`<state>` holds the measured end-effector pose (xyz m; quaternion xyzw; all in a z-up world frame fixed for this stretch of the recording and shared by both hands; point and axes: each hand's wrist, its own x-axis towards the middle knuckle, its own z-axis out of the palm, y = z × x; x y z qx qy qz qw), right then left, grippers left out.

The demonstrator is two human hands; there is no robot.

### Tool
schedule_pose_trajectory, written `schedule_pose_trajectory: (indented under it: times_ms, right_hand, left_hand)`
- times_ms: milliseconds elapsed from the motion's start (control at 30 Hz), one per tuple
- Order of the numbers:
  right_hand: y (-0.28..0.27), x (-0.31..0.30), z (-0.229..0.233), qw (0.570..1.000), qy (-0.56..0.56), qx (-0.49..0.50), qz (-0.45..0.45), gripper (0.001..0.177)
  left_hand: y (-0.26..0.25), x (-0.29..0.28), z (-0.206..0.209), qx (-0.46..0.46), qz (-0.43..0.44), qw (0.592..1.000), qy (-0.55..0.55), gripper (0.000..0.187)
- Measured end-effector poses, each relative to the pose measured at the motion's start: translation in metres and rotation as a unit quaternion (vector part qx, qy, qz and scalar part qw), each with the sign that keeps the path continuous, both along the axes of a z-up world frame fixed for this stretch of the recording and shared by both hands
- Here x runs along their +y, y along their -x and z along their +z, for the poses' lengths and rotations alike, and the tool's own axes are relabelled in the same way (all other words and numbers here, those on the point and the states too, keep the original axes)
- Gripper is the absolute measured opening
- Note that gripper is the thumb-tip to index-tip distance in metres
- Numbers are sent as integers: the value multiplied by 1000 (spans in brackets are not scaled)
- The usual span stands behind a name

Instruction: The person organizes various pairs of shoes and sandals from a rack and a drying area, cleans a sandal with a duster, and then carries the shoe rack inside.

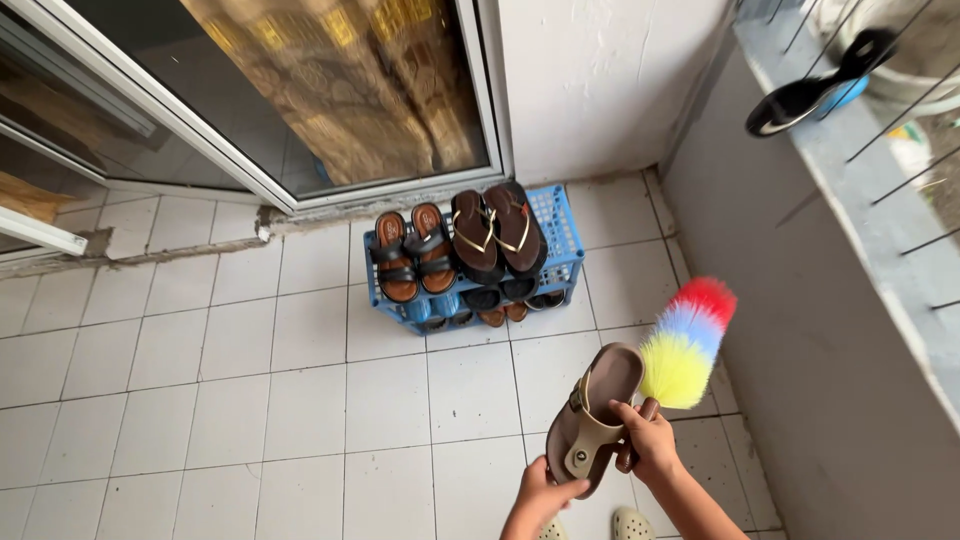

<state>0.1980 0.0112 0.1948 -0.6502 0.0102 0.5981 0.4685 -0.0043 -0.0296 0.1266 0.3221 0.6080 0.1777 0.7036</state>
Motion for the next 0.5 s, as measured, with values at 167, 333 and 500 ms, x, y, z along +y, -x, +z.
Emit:
schedule_pose_trajectory:
  times_ms: [167, 333, 500]
  right_hand:
    - [20, 19, -79, 1000, 5, -7, 27, 45]
    - [20, 29, -213, 995, -19, -96, 36, 53]
    - [24, 41, -293, 997, 5, -75, -10, 54]
  left_hand:
    - [20, 5, -69, -89, 75, 988, 99, 38]
    - [7, 20, -160, -96, 211, 962, 147, 39]
    - [-21, 67, -303, -97, 308, 939, 116, 41]
